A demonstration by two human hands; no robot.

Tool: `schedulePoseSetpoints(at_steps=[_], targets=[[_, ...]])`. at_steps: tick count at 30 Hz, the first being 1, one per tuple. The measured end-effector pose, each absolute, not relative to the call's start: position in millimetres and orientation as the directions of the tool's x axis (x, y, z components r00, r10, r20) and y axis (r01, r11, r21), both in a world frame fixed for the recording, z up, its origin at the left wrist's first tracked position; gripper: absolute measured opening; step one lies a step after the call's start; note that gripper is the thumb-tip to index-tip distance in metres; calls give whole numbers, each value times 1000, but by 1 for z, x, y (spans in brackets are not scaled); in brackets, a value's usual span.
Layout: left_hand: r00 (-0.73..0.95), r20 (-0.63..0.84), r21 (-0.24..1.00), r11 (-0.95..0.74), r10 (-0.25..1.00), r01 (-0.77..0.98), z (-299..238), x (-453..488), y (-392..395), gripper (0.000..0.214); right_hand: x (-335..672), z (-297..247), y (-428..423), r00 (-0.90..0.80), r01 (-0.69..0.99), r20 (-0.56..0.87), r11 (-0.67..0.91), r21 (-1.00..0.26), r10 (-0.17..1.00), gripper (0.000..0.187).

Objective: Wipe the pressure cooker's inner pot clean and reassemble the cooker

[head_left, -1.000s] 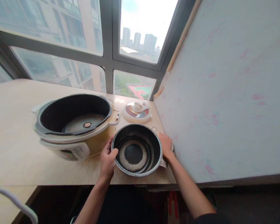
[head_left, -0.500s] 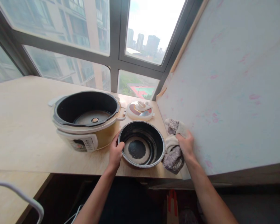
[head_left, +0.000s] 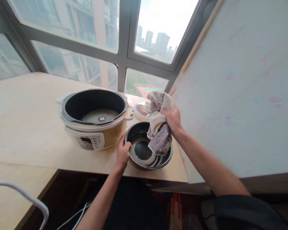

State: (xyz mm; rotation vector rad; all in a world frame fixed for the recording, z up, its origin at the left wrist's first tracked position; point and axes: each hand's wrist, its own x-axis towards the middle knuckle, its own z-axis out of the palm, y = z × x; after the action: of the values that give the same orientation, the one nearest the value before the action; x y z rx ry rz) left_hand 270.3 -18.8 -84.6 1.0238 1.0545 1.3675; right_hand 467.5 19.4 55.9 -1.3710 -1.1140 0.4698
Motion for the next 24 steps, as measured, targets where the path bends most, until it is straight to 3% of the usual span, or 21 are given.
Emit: schedulePoseSetpoints(at_steps=[4,7,10,13,15,17,20,24], targets=[[-50,46,962,-58,998,-266,-88,271,-18,57,450,1,21,296,398,132,3,-917,946,27],[-30,43,964,-49,999,-262,-87,271,-18,57,453,-22,16,151,588,85,-20,-808,985,30],[-28,49,969,-54,998,-239,-85,270,-19,55,464,-27,16,-113,839,-2,94,-535,994,32],[-34,64,968,-70,997,-242,-83,269,-19,55,470,-25,14,-308,947,-266,267,-179,914,35],[-37,66,966,-73,997,-247,-83,269,-19,55,464,-24,10,-294,943,-356,330,45,887,40],[-36,58,966,-66,998,-251,-83,269,-19,55,453,-23,4,-270,919,-327,344,194,905,50],[-38,44,964,-53,998,-259,-84,269,-20,55,436,-22,-3,-253,908,-280,327,262,926,56],[-40,62,961,-70,997,-269,-85,269,-20,54,429,-20,0,-160,933,-310,246,263,937,41]])
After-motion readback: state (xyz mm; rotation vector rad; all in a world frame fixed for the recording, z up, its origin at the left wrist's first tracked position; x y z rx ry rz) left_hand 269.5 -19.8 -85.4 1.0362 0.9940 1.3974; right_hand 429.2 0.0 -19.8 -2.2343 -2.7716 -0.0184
